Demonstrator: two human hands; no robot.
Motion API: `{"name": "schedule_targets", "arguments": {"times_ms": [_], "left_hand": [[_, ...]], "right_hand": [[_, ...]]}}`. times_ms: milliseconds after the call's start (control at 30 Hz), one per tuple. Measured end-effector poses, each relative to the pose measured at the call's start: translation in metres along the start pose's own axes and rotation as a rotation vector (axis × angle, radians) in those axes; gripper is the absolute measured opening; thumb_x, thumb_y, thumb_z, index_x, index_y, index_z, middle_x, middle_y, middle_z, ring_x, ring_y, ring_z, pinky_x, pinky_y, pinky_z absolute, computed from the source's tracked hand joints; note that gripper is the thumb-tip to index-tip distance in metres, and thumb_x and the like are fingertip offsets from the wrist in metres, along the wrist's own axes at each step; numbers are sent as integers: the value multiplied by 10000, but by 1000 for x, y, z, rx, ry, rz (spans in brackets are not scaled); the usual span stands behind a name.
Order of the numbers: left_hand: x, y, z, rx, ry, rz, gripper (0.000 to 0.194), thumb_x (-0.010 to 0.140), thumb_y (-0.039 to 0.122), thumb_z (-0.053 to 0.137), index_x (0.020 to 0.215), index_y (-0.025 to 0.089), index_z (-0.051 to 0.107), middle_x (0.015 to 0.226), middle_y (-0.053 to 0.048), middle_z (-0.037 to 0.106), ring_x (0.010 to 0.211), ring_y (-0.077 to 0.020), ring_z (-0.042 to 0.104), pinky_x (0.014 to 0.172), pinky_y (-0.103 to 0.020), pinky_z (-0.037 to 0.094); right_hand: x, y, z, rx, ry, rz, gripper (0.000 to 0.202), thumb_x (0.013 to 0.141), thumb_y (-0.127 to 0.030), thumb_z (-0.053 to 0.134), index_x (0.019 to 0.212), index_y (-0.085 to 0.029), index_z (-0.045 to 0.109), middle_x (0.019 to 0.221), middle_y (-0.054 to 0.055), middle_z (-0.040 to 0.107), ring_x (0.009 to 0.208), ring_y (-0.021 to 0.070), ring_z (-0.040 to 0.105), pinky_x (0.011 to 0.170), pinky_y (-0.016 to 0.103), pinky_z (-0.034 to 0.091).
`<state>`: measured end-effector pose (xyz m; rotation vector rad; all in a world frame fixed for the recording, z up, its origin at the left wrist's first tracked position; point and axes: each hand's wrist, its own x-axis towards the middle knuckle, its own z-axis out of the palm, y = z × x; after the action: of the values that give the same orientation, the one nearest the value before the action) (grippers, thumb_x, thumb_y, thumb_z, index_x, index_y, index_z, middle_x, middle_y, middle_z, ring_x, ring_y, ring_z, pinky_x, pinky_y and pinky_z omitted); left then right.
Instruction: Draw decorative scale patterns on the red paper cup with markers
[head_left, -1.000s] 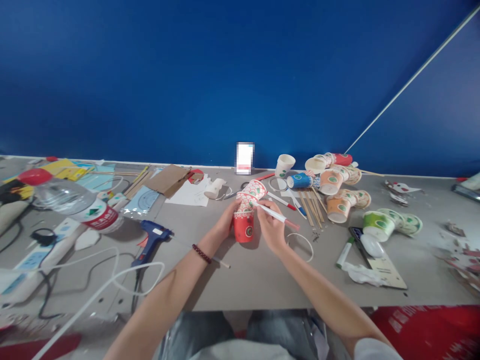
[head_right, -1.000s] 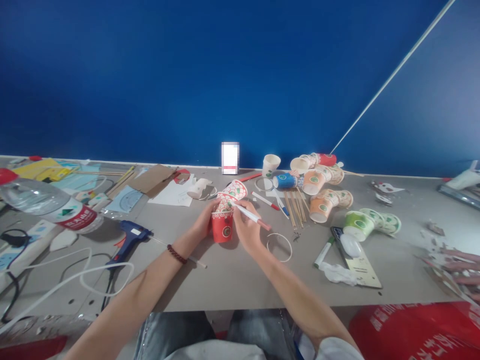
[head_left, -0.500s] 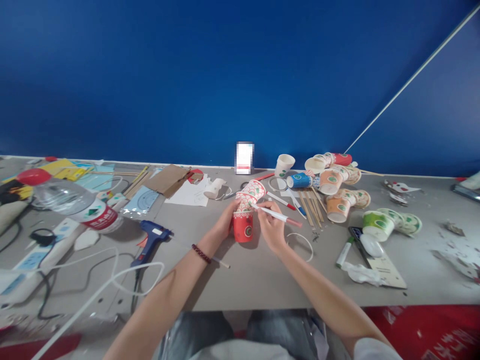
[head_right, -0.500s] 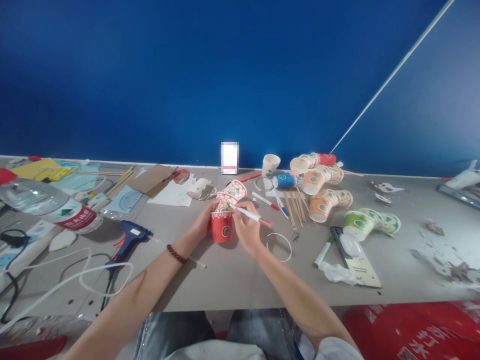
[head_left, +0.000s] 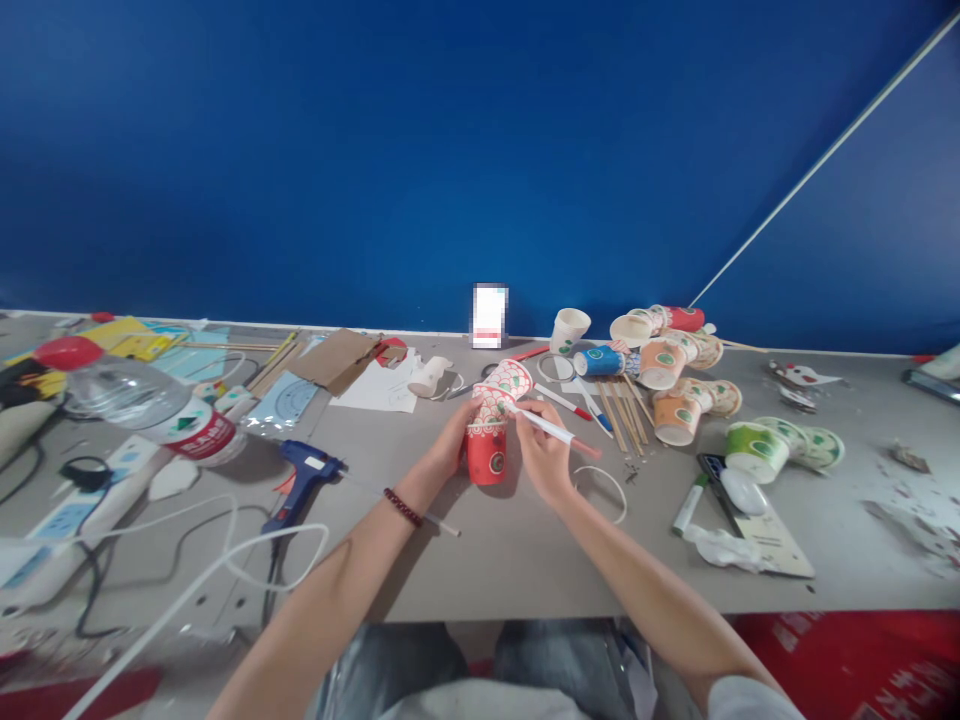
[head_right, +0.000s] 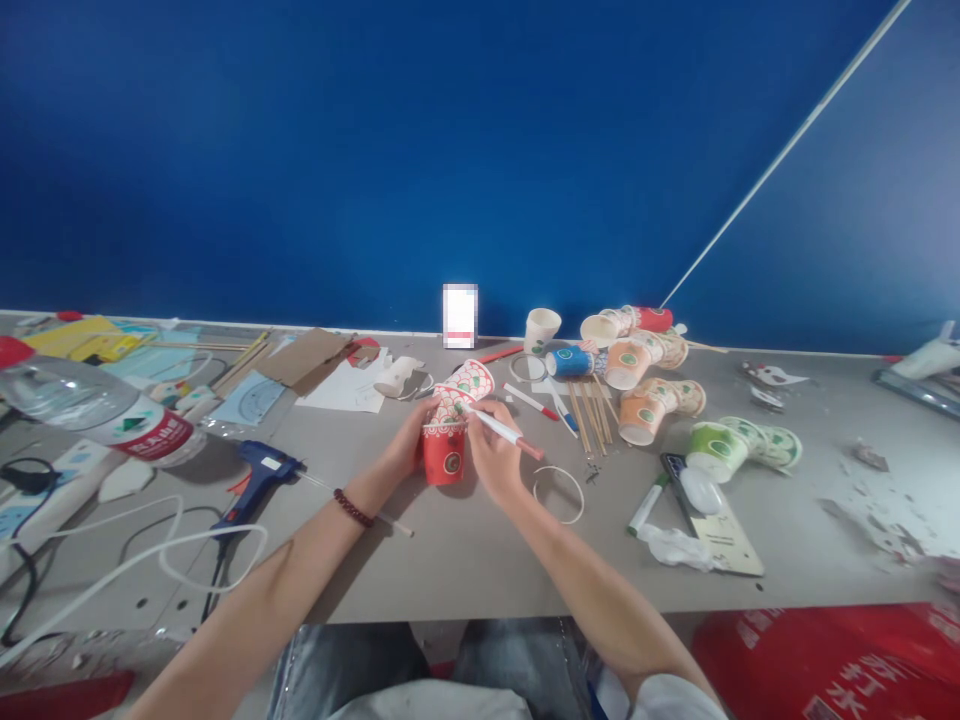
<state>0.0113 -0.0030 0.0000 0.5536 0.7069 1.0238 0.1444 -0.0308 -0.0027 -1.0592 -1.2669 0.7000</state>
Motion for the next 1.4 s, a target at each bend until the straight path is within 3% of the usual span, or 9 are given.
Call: {"name": "schedule_targets", "arguments": {"times_ms": [233, 667, 1033, 1400], "left_hand": [[0, -1, -1, -4, -25, 2, 311, 791, 402, 596, 853, 108, 676, 759, -74, 697, 643, -171, 630, 630, -267, 477], [2, 0, -1, -3, 6, 0, 279, 790, 372, 596, 806, 106, 678, 746, -72, 701, 621, -158, 625, 626, -256, 474], [2, -1, -1, 12, -8, 17, 288, 781, 389, 602, 825, 113, 674, 758, -72, 699, 647, -170, 628, 642, -268, 479], [4, 1, -2, 10, 1, 20, 263, 782, 368, 602, 800, 117, 675, 767, -75, 708, 656, -173, 633, 674, -274, 471]], "right_hand": [[-1, -2, -1, -6, 0, 10, 46, 830, -260, 540, 834, -215, 549, 764, 5, 600, 745, 170, 631, 658, 306, 514], [1, -4, 1, -2, 22, 3, 110, 850, -328, 545, 864, -219, 544, 788, 15, 602, 755, 174, 627, 678, 317, 515], [-1, -5, 0, -9, 0, 28, 76, 833, -290, 541, 832, -215, 552, 748, 5, 595, 707, 170, 610, 627, 306, 491], [-1, -3, 0, 1, 31, -14, 109, 843, -328, 551, 864, -221, 546, 805, 17, 608, 784, 193, 643, 714, 345, 508]]}}
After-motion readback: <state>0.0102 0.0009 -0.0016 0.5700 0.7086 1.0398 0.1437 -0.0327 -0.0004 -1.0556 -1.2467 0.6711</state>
